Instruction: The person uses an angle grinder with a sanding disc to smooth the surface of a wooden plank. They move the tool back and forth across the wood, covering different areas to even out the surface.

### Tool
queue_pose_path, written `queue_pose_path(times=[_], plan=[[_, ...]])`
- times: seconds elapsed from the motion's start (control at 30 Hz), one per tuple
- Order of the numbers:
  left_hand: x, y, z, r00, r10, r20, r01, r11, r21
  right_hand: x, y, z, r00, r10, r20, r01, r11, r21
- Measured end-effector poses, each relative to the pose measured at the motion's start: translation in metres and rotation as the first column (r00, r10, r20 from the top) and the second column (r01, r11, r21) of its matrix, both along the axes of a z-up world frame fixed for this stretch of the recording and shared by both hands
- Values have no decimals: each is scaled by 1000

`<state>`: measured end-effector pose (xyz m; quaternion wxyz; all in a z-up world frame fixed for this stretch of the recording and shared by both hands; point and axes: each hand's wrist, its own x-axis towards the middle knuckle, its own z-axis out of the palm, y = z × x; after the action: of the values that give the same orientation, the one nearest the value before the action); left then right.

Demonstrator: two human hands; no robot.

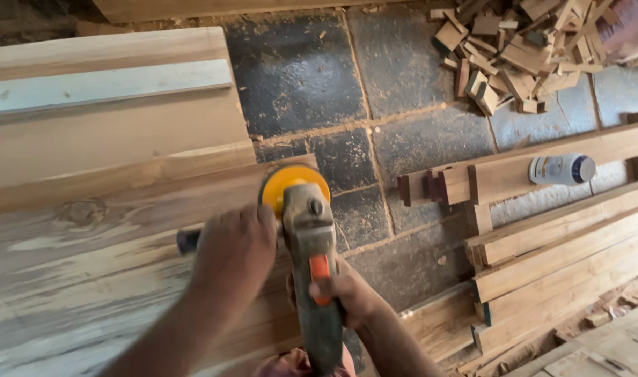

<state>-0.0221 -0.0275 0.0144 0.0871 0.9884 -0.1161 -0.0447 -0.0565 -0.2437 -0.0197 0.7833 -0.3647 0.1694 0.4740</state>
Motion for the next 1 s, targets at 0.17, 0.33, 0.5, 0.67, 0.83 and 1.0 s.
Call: queue_pose_path(times=[0.17,0.33,0.5,0.67,0.83,1.0], plan=[[28,25,3,999,26,30,-28,998,63,32,28,-1,1000,4,2,-4,1000,-5],[1,45,9,985,169,32,-172,981,89,32,48,-1,992,123,-22,-121,990,66],[-29,85,7,953,303,22,-304,950,77,27,92,-7,968,249,-21,-247,967,56],[-56,142,11,941,337,-14,-334,936,108,8,149,-8,959,284,-11,-282,955,90],[-78,201,12,948,315,-52,-308,945,115,-17,205,-13,958,285,-27,-282,955,91],[-92,245,19,953,300,-47,-291,947,138,-33,247,-12,958,284,-34,-278,953,122]])
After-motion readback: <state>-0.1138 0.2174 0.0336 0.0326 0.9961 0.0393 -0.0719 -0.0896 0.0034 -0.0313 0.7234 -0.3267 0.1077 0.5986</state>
